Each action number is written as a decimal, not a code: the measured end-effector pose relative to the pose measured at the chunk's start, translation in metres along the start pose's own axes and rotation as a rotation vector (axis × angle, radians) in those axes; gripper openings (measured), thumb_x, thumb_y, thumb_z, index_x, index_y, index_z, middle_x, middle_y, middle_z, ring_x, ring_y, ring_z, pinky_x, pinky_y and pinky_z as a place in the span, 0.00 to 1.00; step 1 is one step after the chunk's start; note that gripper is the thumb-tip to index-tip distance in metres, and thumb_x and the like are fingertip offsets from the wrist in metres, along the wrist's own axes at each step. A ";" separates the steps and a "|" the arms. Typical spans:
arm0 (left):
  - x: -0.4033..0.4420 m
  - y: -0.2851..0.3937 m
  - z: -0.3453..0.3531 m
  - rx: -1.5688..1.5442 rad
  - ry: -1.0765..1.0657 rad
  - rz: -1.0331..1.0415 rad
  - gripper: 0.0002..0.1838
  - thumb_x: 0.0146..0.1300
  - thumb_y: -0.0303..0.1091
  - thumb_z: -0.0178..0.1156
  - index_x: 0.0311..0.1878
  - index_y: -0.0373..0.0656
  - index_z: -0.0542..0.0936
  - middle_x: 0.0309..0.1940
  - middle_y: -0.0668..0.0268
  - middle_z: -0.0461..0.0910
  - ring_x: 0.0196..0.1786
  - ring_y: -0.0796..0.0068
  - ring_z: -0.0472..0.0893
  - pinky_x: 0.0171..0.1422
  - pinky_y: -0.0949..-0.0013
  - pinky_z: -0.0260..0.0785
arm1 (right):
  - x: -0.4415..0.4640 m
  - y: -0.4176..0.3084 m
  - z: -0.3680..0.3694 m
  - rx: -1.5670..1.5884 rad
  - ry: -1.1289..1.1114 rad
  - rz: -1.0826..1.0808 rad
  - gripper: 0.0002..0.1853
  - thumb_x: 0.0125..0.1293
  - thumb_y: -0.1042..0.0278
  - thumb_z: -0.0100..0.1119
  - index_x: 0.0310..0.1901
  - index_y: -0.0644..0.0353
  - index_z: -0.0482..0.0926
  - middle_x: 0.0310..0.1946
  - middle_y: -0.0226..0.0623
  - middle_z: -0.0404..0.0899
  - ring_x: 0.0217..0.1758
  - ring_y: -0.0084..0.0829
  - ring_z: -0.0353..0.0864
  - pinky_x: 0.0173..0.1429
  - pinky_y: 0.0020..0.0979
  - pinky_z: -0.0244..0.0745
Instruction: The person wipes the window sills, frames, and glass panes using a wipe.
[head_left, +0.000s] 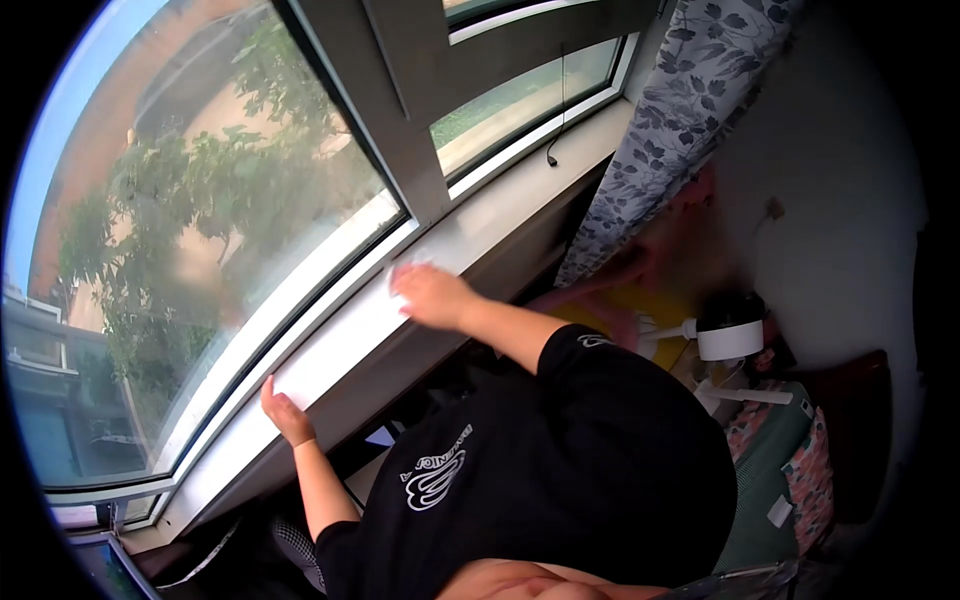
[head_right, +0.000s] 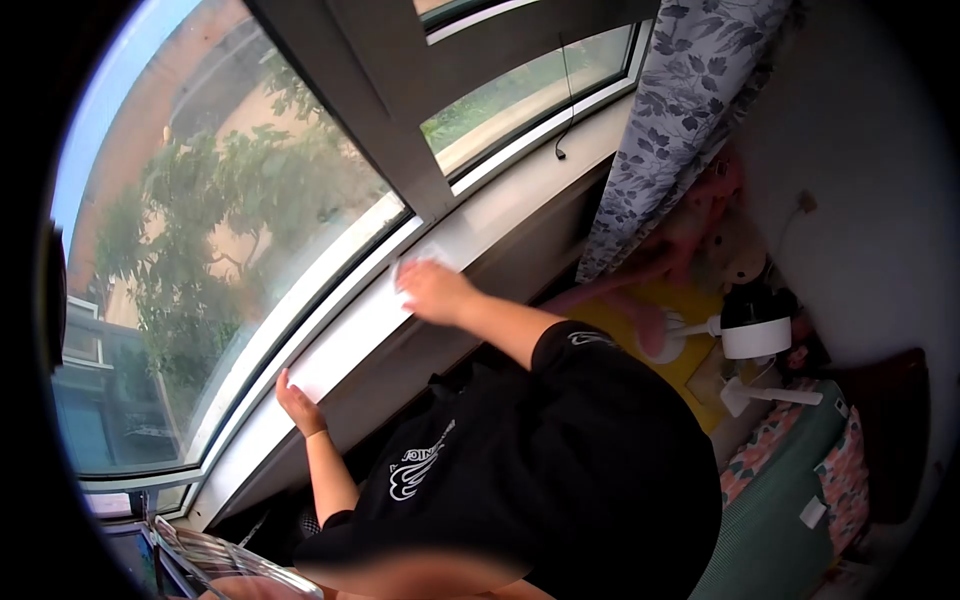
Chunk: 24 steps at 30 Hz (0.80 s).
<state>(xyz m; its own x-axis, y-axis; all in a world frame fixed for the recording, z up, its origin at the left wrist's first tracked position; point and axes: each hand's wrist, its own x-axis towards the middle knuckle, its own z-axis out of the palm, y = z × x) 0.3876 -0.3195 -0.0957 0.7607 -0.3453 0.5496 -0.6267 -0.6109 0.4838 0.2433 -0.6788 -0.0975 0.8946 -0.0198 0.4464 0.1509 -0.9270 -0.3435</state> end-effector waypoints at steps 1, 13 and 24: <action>0.003 0.021 0.006 -0.023 -0.026 0.026 0.26 0.72 0.48 0.36 0.57 0.36 0.71 0.55 0.52 0.71 0.60 0.55 0.68 0.66 0.59 0.55 | -0.007 0.025 -0.013 -0.007 0.051 0.078 0.21 0.59 0.53 0.57 0.48 0.58 0.78 0.52 0.38 0.77 0.61 0.38 0.69 0.68 0.38 0.59; 0.025 0.127 0.103 0.096 -0.061 0.099 0.17 0.70 0.38 0.43 0.53 0.39 0.75 0.53 0.56 0.74 0.58 0.55 0.70 0.65 0.58 0.59 | -0.091 0.275 -0.145 -0.460 0.053 0.695 0.24 0.65 0.57 0.47 0.58 0.65 0.70 0.61 0.46 0.69 0.66 0.43 0.65 0.70 0.39 0.57; 0.019 0.117 0.108 0.196 -0.038 0.065 0.16 0.68 0.36 0.44 0.54 0.40 0.73 0.53 0.55 0.74 0.57 0.54 0.70 0.63 0.58 0.61 | -0.059 0.317 -0.165 0.932 0.603 0.775 0.31 0.66 0.67 0.41 0.70 0.66 0.51 0.72 0.44 0.49 0.76 0.34 0.45 0.75 0.30 0.39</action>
<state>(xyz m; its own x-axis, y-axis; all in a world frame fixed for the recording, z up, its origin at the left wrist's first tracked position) 0.3467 -0.4748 -0.1023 0.7281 -0.4129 0.5471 -0.6327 -0.7120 0.3047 0.1688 -1.0334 -0.0965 0.5932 -0.7999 0.0914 0.1380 -0.0109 -0.9904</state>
